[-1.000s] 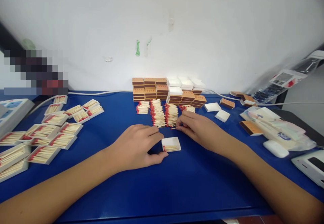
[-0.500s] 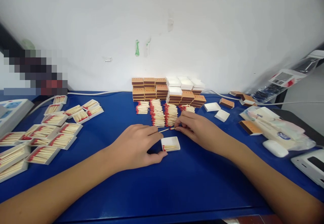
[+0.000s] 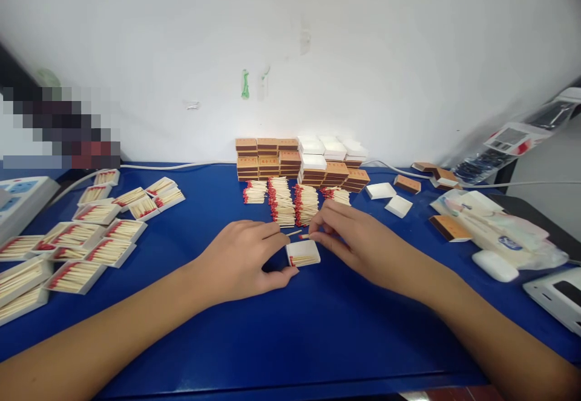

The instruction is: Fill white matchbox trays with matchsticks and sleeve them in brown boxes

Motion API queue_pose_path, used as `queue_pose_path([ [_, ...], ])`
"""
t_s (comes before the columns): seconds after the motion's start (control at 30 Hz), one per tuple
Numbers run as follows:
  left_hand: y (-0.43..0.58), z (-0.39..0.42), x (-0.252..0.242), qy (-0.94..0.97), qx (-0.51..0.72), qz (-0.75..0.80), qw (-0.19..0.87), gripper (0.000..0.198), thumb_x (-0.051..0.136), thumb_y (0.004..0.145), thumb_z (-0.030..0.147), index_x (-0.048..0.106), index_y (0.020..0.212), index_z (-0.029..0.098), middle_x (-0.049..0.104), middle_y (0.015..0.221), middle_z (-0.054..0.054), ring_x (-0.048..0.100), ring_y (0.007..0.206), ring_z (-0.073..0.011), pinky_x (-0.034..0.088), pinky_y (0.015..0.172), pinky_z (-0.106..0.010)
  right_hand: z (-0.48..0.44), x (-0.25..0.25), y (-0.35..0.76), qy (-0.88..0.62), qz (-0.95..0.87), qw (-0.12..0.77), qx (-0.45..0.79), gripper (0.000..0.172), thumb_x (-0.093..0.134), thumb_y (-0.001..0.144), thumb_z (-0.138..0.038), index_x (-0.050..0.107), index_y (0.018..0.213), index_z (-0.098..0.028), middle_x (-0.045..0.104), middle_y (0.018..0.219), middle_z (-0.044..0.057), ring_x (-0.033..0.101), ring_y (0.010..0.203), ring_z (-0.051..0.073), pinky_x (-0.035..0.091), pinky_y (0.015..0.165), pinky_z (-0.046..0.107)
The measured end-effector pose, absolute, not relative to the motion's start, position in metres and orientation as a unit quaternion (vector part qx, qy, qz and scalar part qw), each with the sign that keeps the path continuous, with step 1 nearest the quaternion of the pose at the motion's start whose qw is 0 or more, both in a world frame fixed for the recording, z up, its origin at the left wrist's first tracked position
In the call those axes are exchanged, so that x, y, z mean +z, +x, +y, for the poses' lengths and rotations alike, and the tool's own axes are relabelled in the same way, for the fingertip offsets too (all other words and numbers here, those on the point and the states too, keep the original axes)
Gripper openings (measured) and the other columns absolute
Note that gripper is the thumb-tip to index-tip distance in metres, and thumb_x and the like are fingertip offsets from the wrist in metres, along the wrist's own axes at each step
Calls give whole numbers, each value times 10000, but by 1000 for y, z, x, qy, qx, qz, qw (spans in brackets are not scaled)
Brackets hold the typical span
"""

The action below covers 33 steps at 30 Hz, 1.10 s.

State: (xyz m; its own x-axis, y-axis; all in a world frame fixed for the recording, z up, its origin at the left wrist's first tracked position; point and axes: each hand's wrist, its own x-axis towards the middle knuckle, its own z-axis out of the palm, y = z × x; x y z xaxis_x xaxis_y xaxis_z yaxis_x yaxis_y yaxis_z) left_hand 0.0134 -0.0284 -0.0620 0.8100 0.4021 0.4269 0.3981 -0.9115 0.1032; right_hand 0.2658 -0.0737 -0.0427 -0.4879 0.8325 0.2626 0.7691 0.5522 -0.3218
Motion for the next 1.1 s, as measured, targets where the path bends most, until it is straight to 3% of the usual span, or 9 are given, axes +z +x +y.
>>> queue_pose_path([
  [0.23,14,-28,-61,950,224,217,4,252,704,949,409,753,964,162,671,775,2,642,667,-177,473,619,-328,-81,-44,258,-450,-872,169,91,93,591,1029,-166,625,957,-214,655,997,52,644,819,190,492,682,315],
  [0.5,13,-28,-64,956,218,199,9,278,682,962,432,749,1008,166,687,800,-6,660,687,-183,506,651,-338,-56,-58,283,-475,-861,181,9,168,558,1041,-168,698,1117,-222,681,1010,77,667,878,223,500,722,326],
  [1.1,12,-30,-64,957,212,197,-2,276,669,970,436,747,996,172,688,800,-2,676,701,-181,516,673,-335,-53,-62,281,-491,-854,174,16,120,574,1035,-181,689,1066,-203,643,958,63,618,835,214,476,709,335],
])
